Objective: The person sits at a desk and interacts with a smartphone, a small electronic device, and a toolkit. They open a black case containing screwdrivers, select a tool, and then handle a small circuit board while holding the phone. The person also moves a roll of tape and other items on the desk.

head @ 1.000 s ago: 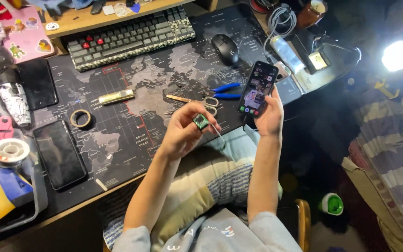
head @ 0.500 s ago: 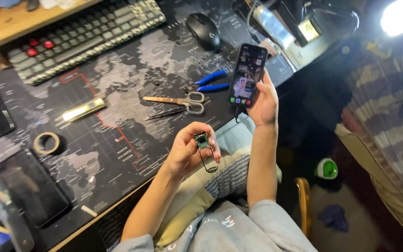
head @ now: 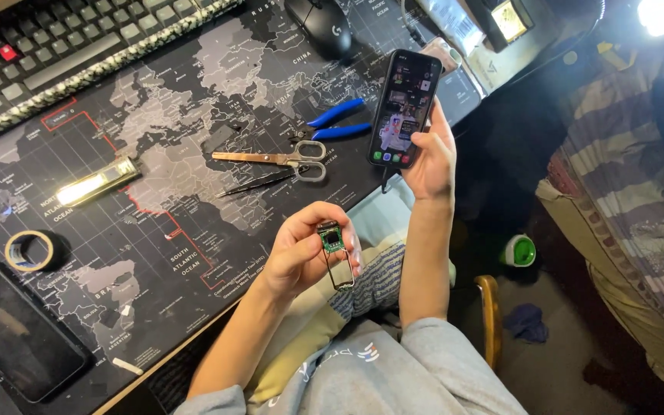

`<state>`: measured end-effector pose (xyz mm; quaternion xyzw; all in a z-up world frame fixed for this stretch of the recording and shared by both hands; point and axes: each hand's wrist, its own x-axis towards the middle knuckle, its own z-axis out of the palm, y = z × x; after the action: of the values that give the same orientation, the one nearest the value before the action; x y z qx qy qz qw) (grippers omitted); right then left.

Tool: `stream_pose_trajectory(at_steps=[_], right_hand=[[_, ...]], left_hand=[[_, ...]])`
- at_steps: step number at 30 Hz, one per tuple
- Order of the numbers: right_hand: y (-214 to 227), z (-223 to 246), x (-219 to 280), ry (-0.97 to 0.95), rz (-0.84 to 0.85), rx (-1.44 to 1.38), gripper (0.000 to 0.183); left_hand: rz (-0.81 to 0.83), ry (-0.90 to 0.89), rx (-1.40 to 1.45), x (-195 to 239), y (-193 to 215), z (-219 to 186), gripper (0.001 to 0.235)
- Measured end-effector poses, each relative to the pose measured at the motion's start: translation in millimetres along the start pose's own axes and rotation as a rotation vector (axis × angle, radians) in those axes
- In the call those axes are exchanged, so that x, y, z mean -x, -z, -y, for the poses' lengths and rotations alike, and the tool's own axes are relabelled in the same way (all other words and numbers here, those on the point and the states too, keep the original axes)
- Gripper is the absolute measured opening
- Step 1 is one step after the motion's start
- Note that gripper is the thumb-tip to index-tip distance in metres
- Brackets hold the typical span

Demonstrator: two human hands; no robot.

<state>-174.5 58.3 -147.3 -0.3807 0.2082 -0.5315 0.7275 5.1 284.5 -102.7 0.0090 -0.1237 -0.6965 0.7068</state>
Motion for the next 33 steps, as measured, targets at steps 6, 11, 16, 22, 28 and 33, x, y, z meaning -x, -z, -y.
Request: stream_pose_trajectory(at_steps=[6, 11, 16, 22, 28, 33], right_hand=[[-20, 9, 3, 0.009, 0.001, -0.001, 0.083], [-22, 10, 5, -0.002, -0.016, -0.01, 0.083], [-35, 17, 8, -0.01, -0.025, 0.012, 0.084], [-21, 12, 5, -0.024, -0.009, -0.008, 0.084], [-19, 5, 4, 0.027, -0.013, -0.013, 0.081], [-14, 2, 6, 0.05, -0.02, 0.033, 0.076]], left_hand=[[0.039, -0.019, -0.04, -2, -2, 1, 0.052], [0.072, -0.021, -0.068, -1, 2, 3, 0.049], [0.082, -0.027, -0.093, 1, 5, 5, 0.047], [0.11, -0.048, -0.112, 0, 10, 8, 0.043], [0.13, -0.077, -0.11, -1, 6, 5, 0.042], [0.098, -0.132, -0.147, 0, 8, 4, 0.043]])
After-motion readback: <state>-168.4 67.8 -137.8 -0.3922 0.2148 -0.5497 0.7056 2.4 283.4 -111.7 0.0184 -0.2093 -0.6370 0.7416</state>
